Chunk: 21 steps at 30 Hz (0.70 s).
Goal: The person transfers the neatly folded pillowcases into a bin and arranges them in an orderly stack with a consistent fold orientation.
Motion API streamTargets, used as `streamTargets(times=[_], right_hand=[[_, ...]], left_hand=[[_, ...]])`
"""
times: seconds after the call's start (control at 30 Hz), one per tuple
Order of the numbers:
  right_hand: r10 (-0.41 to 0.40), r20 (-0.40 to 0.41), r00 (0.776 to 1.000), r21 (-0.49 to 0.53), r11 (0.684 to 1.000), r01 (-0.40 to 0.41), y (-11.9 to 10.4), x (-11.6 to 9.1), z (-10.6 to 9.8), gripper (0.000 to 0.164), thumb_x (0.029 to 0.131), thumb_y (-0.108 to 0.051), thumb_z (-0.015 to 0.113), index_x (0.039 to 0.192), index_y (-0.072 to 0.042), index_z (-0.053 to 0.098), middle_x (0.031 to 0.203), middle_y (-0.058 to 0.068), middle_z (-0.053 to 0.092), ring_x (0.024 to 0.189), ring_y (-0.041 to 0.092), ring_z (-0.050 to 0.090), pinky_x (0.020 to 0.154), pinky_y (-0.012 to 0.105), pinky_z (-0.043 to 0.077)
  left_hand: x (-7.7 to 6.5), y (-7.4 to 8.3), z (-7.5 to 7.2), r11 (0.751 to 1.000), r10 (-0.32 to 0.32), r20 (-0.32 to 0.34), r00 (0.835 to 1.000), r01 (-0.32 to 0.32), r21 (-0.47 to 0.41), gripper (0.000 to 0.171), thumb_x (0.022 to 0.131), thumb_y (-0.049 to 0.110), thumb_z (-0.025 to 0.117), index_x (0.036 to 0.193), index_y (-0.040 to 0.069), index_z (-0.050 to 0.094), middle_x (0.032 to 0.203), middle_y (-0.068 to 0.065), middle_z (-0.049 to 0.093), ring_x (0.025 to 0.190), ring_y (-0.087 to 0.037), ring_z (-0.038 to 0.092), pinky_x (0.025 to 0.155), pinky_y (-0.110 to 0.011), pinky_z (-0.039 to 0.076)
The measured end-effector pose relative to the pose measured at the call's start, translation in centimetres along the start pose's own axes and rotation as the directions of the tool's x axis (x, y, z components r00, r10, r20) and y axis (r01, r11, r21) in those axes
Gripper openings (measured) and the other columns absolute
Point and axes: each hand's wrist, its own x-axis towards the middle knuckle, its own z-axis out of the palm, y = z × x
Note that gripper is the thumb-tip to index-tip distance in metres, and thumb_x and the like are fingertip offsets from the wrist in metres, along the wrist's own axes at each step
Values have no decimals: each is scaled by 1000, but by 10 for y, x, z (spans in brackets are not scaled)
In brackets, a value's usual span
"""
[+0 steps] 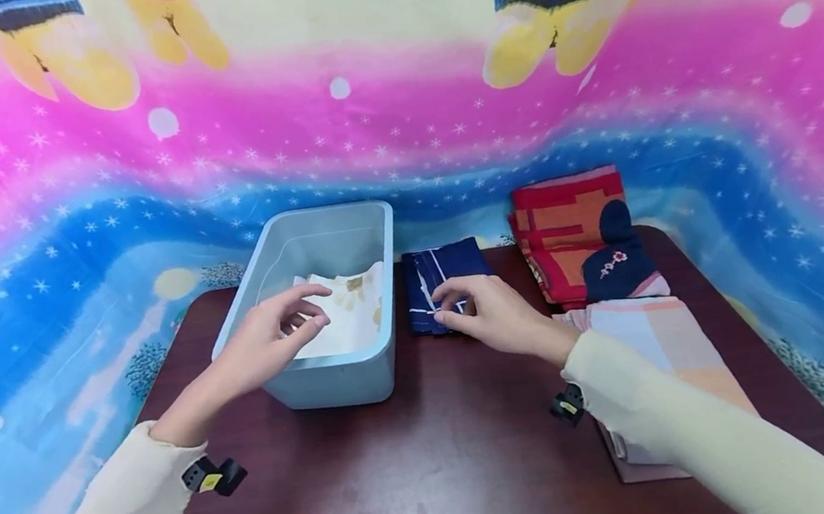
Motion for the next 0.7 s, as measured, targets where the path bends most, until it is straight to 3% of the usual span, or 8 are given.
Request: streamTargets(times=[0.23,0.47,0.7], right_hand=[[17,-13,1000,16,1000,-17,11,-3,-4,30,97,-17,69,126,-14,66,103,6,74,70,12,67,61,30,56],[55,-21,998,31,998,-54,22,-4,-7,32,97,-17,68,128,-13,65,106,9,74,68,14,67,62,31,58],[82,-21,996,18,996,-82,33,-4,-12,30,97,-18,68,127,-12,66,110,13,74,68,14,68,66,36,60]], left_hand=[[4,9,11,999,35,-17,999,-35,-20,35,99,25,64,134,22,62,110,-1,75,86,-13,66,77,-31,54],[4,17,18,999,37,9,999,-36,-28,35,99,26,63,134,22,61,110,0,74,87,-13,66,78,-31,56],[8,26,22,995,91,-12,996,-92,-45,36,98,21,63,135,17,61,112,-1,74,91,-14,68,83,-37,58]])
